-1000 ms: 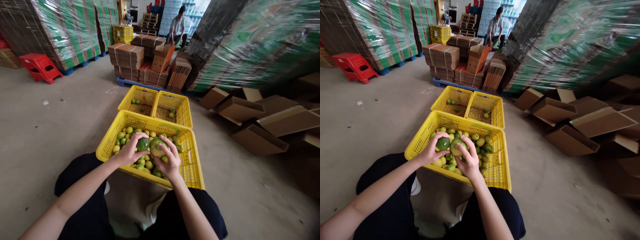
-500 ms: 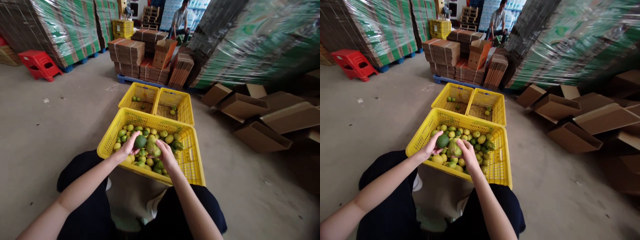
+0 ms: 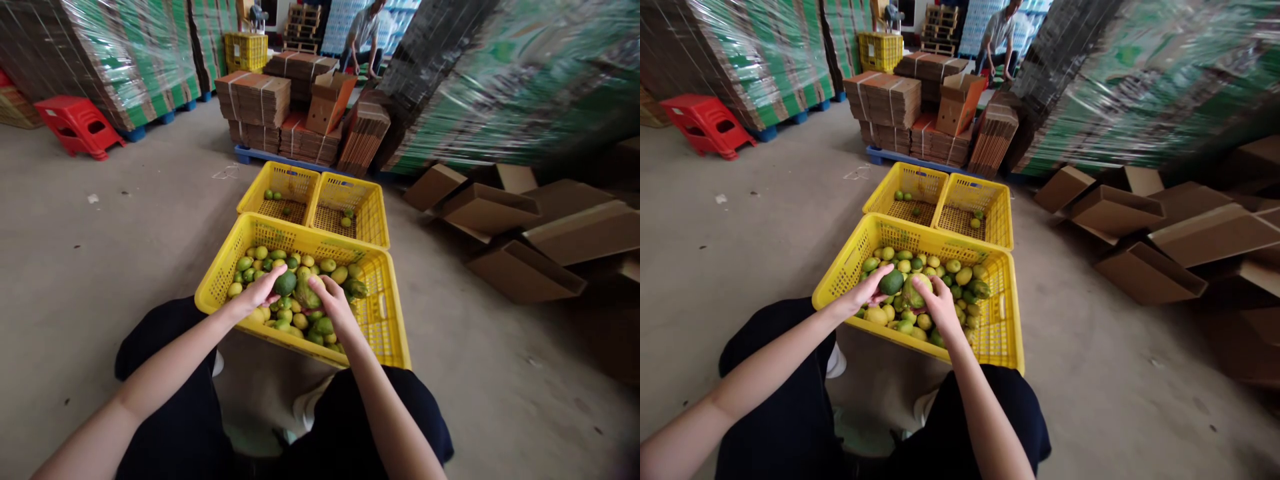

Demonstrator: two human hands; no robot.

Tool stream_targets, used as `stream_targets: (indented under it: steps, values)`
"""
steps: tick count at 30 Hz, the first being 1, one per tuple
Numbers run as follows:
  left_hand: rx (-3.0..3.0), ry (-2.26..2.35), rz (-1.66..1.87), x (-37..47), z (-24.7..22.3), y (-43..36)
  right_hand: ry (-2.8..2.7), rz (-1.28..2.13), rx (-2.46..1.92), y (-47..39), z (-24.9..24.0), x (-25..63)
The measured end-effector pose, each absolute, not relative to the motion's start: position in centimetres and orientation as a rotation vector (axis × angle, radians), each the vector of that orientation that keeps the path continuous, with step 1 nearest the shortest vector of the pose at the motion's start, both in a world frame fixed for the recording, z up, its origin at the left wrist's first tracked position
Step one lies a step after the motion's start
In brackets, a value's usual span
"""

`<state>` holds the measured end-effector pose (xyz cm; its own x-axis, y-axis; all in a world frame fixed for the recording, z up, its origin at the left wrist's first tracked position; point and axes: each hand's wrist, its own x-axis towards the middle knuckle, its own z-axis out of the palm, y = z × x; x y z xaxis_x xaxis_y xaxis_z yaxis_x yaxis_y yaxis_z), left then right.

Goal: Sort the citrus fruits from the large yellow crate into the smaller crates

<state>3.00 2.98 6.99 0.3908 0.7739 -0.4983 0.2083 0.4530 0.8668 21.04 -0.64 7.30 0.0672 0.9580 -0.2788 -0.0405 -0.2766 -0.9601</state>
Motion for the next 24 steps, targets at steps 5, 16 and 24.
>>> stream_targets:
  steps: [5, 16, 24]
  values:
    - [1.457, 1.259, 0.740, 2.6, 6.9, 2.3, -1.341, 0.761, -1.486, -0.5, 5.8, 21.6]
    - [1.758, 0.836, 1.147, 3.0, 5.6, 3.0, -1.569, 0.005, -1.165, 0.0, 5.0, 22.4]
    - [1.584, 0.827, 1.212, 3.0, 6.1, 2.6, -1.500, 0.166, -1.163, -0.5, 5.5, 21.9]
